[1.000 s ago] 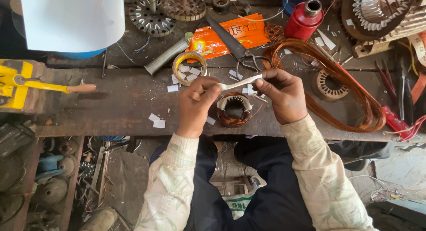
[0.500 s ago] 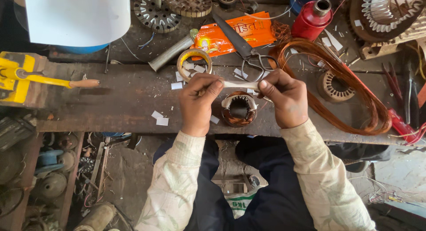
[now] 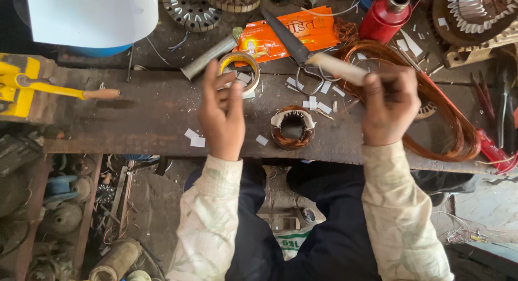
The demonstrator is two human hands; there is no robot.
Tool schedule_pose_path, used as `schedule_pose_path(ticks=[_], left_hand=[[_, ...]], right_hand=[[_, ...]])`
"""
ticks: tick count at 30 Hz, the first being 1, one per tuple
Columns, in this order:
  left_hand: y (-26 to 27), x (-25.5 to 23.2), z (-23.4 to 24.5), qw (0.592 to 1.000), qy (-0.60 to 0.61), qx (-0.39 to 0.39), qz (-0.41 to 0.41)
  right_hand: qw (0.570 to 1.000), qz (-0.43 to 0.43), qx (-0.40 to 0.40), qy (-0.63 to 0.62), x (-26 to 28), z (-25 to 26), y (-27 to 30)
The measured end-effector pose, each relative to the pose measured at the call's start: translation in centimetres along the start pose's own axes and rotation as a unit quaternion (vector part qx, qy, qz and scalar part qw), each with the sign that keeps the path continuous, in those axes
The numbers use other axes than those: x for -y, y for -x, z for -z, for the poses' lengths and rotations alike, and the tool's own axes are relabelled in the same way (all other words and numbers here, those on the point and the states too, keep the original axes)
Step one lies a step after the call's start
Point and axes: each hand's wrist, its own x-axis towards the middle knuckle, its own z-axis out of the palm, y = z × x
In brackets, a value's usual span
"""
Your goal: The person is winding copper wire around a cylindrical motor stator core. They use their hands to wrap the wire tightly and then use a roll of white tape to secure the windings in place. The person is sitting on the floor in a cluttered workshop environment.
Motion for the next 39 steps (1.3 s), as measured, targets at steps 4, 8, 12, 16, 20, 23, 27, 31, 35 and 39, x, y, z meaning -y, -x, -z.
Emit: schedule_pose_path(ticks=[4, 8, 12, 16, 20, 23, 27, 31, 35, 39], left_hand=[[4.5, -1.6, 0.2, 0.99, -0.12, -0.025, -0.063], [11.4, -3.9, -1.0, 0.939, -0.183, 0.103, -0.272], [14.0, -4.1, -3.2, 0.897, -0.297, 0.204, -0.256], [12.5, -3.0, -6.0, 0.891, -0.401, 0.154, -0.144], [12.0, -2.2, -8.4, 0.849, -0.495, 0.178, -0.046], [12.1, -1.5, -8.6, 0.823, -0.536, 0.181, -0.061], [10.9, -1.5, -6.4, 0.816, -0.516, 0.241, -0.104], [6.9, -1.1, -1.7, 0.834, -0.402, 0.313, -0.211], [1.3, -0.4, 0.3, 0.763, -0.374, 0.418, -0.321], [-1.5, 1.0, 1.1, 0.678, -0.427, 0.487, -0.349]], right_hand=[[0.998, -0.012, -0.066, -0.001, -0.5, -0.4, -0.2], [0.994, 0.014, -0.11, 0.006, -0.1, -1.1, 0.4], [0.987, 0.027, -0.158, 0.014, -0.6, -1.8, 0.1], [0.974, 0.007, -0.228, 0.004, -1.5, -2.9, -0.4], [0.962, 0.021, -0.274, 0.001, -1.9, -4.2, -1.1], [0.966, 0.071, -0.246, 0.032, -1.2, -4.2, -1.3], [0.963, -0.038, -0.191, -0.186, -0.4, -4.0, -1.7], [0.954, -0.073, -0.133, -0.258, -0.3, -3.3, -1.6], [0.961, -0.083, -0.084, -0.25, 0.2, -2.9, -1.1], [0.965, -0.094, -0.05, -0.239, 0.4, -2.5, -0.6]])
